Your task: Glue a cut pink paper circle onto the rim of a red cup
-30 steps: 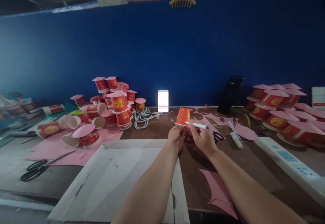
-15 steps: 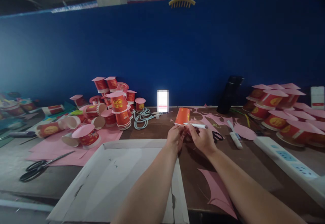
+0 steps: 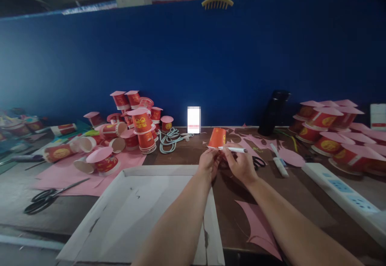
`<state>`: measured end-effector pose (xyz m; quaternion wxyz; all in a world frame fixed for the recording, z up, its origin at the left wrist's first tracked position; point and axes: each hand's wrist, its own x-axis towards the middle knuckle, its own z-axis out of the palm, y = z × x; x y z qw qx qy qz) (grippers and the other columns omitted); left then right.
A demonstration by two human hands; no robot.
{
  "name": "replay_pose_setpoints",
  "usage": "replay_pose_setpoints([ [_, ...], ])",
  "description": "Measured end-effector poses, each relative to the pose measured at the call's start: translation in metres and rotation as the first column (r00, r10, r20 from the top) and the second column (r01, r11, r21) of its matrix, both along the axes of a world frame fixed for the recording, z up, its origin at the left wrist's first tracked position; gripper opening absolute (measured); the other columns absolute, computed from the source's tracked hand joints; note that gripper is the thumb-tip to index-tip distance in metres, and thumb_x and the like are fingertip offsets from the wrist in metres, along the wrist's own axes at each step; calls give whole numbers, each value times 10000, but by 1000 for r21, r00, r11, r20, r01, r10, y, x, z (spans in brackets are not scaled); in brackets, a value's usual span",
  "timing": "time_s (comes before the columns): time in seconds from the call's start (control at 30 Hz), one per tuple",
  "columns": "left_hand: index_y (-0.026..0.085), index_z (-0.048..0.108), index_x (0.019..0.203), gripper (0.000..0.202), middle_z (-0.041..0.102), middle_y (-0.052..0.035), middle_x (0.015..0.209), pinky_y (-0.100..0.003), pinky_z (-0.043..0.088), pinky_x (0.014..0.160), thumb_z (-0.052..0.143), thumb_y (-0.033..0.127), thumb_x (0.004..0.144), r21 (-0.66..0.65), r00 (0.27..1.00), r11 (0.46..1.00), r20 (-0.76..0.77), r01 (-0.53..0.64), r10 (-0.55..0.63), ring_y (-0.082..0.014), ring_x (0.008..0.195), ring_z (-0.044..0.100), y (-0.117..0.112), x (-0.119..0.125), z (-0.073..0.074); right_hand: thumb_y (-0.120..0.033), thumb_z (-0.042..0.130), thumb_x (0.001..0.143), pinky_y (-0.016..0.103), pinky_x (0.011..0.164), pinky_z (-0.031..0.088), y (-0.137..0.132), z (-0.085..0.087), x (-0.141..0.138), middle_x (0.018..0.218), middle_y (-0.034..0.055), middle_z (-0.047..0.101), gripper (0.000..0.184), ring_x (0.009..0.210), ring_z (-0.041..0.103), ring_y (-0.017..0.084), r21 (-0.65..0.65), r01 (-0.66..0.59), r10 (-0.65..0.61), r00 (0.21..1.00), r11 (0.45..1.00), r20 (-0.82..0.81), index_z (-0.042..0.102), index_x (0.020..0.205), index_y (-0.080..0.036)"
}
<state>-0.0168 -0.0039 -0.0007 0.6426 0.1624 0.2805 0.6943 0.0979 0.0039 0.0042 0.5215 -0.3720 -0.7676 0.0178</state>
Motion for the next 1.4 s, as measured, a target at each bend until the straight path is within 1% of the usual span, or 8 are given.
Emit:
replay_pose_setpoints([
  [0.2,102,620,662,188,606,-33,657,-176,500,681,523,12,795,-12,1000,1000,10,-8,8,-65,599,574,1,1,0,-334,497,912,356,854,504,0,-1,1,933,97,710,219,929,655,230,6,8,-8,1000,1000,-1,646,944,-178],
  [0.47,80,615,684,147,614,-57,682,-200,496,697,530,4,777,9,1000,1000,1,-5,5,-83,616,590,0,0,1,-324,503,911,356,853,505,-1,0,1,923,101,703,217,913,656,226,17,-9,9,1000,1000,-30,649,945,-167],
  [0.6,78,609,661,107,618,-59,681,-205,490,701,578,0,726,13,1000,1000,-14,-11,11,-84,615,589,0,0,1,-320,512,909,367,878,499,-1,0,1,974,103,697,216,958,645,229,28,-3,5,997,1000,-71,650,987,-173],
  [0.73,85,621,646,60,615,-43,653,-207,483,680,637,29,662,12,999,1000,-51,-15,16,-82,602,580,1,2,0,-304,516,910,377,902,494,0,-1,0,980,95,696,203,984,637,225,34,-29,31,998,999,-63,651,1000,-182],
  [0.83,100,614,606,70,602,-27,613,-223,481,684,678,71,609,23,996,1000,-88,-13,15,-85,590,569,2,3,-3,-299,522,907,385,901,497,2,-2,0,981,93,696,197,980,638,225,35,-40,41,998,999,-51,651,1005,-186],
  [1.0,115,623,592,123,604,-26,610,-259,479,714,730,155,549,74,992,997,-126,-7,17,-101,610,569,4,4,-6,-289,528,903,386,898,501,2,-2,-1,985,94,699,192,979,641,226,42,-37,39,998,998,-44,654,1003,-184],
  [1.17,125,616,580,139,615,-30,631,-264,476,719,739,179,542,87,991,996,-136,9,3,-109,631,573,3,3,-6,-285,522,906,389,900,499,3,-2,0,1008,91,696,194,978,638,224,59,-48,50,998,997,-34,648,1020,-191],
  [1.4,109,616,594,116,604,-26,620,-253,470,730,722,140,559,77,992,997,-125,-7,16,-94,615,570,4,3,-7,-303,505,913,393,908,497,4,-3,0,1012,98,697,214,987,637,227,70,-25,27,999,997,-28,650,1019,-188],
])
